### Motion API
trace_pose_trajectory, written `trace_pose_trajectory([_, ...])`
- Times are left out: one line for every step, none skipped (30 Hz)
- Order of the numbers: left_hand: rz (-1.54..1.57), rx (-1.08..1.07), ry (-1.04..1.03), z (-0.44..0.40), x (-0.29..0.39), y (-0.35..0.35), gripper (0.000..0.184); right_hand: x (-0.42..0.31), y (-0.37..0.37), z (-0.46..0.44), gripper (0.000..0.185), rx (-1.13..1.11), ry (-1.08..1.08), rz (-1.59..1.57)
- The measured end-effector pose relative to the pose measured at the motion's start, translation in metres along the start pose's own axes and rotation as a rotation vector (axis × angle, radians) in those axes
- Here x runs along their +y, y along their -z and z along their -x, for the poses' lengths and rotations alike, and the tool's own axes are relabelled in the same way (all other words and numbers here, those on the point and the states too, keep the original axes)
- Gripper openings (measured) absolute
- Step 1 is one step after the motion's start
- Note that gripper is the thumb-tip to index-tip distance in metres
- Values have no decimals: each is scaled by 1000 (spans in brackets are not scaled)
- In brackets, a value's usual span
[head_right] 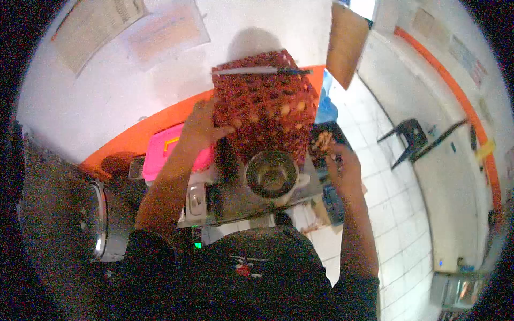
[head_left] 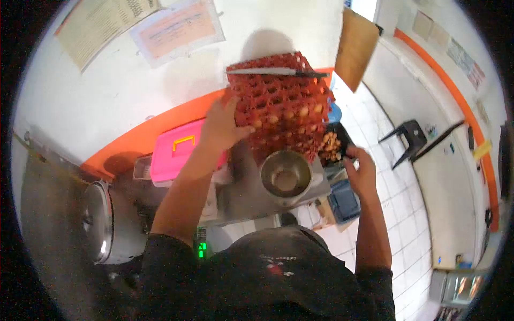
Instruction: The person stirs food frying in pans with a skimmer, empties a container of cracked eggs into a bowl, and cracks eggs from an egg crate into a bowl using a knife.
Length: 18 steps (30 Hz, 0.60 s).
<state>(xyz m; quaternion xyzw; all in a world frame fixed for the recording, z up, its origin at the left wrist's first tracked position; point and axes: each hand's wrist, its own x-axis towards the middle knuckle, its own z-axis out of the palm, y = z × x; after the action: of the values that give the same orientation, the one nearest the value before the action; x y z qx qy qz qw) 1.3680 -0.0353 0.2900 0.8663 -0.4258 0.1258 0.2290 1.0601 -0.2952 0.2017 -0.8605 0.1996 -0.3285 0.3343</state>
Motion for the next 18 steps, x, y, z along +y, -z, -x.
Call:
trace_pose_trajectory([28,-36,67,-2,5,3,72,-17,2,-46,33,23,179,172])
trace_pose_trajectory([80,-39,55,-4,5,4,69,-29,-1,-89,34,50,349,201])
trace_pose_trajectory([131,-41,38,-7,6,5,66,-47,-5,-131,37,33,451,275])
trace_pose_trajectory([181,-44,20,-9,6,6,63,-47,-12,-168,39,-27,491,281])
trace_pose_trajectory([183,-49,29,-9,1,7,60,-53,-27,-202,40,-57,526,310])
trace_pose_trajectory([182,-54,40,-8,0,8,58,-50,-39,-231,41,-90,581,359])
trace_pose_trajectory([184,-63,57,-11,-2,9,55,-48,-51,-254,41,-130,634,406])
trace_pose_trajectory([228,-19,54,-12,-1,10,54,-58,-55,-266,43,-239,567,485])
trace_pose_trajectory([273,23,55,-14,0,12,52,-71,-54,-277,44,-352,497,564])
trace_pose_trajectory([318,63,60,-17,0,14,51,-82,-56,-289,46,-469,426,644])
trace_pose_trajectory([322,71,78,-20,0,17,52,-85,-59,-300,46,-505,407,653])
trace_pose_trajectory([327,80,88,-22,3,20,52,-88,-60,-307,46,-535,386,666])
trace_pose_trajectory([333,88,104,-25,6,22,53,-85,-65,-315,46,-570,366,679])
trace_pose_trajectory([316,72,141,-29,13,26,54,-72,-67,-323,42,-550,412,581])
trace_pose_trajectory([298,53,173,-32,21,31,54,-62,-67,-326,40,-500,440,535])
trace_pose_trajectory([279,32,201,-36,28,32,55,-57,-67,-327,37,-447,464,487])
trace_pose_trajectory([278,51,235,-39,31,30,56,-56,-68,-327,35,-394,482,439])
trace_pose_trajectory([275,69,267,-43,33,27,57,-58,-66,-328,30,-386,425,437])
